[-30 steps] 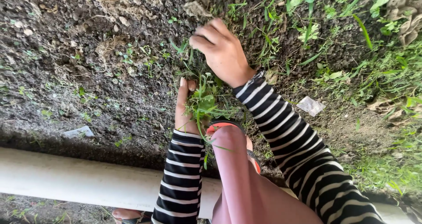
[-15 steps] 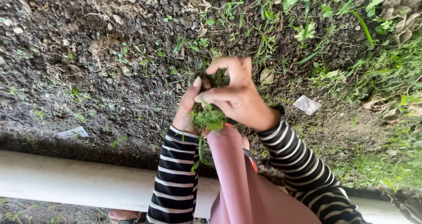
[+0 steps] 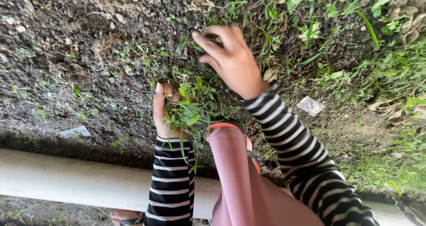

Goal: Weeding a garden area manually next to a white PVC pipe.

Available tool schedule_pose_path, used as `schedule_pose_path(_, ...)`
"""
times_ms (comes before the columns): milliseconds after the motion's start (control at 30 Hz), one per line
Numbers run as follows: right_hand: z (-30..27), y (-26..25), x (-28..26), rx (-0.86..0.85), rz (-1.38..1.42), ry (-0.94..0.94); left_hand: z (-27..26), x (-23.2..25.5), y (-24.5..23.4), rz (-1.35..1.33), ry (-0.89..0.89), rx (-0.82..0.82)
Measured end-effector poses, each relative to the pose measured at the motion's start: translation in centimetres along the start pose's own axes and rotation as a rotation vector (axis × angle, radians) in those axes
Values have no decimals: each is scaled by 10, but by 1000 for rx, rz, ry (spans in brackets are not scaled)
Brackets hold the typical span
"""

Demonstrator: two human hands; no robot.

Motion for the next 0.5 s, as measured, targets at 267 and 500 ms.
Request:
schedule_pose_path(267, -8, 28, 32, 226, 153, 123, 9, -23, -15, 103, -145, -2)
schedule_pose_path(500, -28, -41, -5, 358, 383, 288, 2, -28, 21, 418, -164, -22)
Point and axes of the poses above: each hand's wrist, its own z-axis towards the middle knuckle, its own y-axis out of the palm, x = y × z, the point moved 4 cm from there along z, towards the middle knuckle, and after that the axes turned 1 degree about y, right-handed, at the moved point
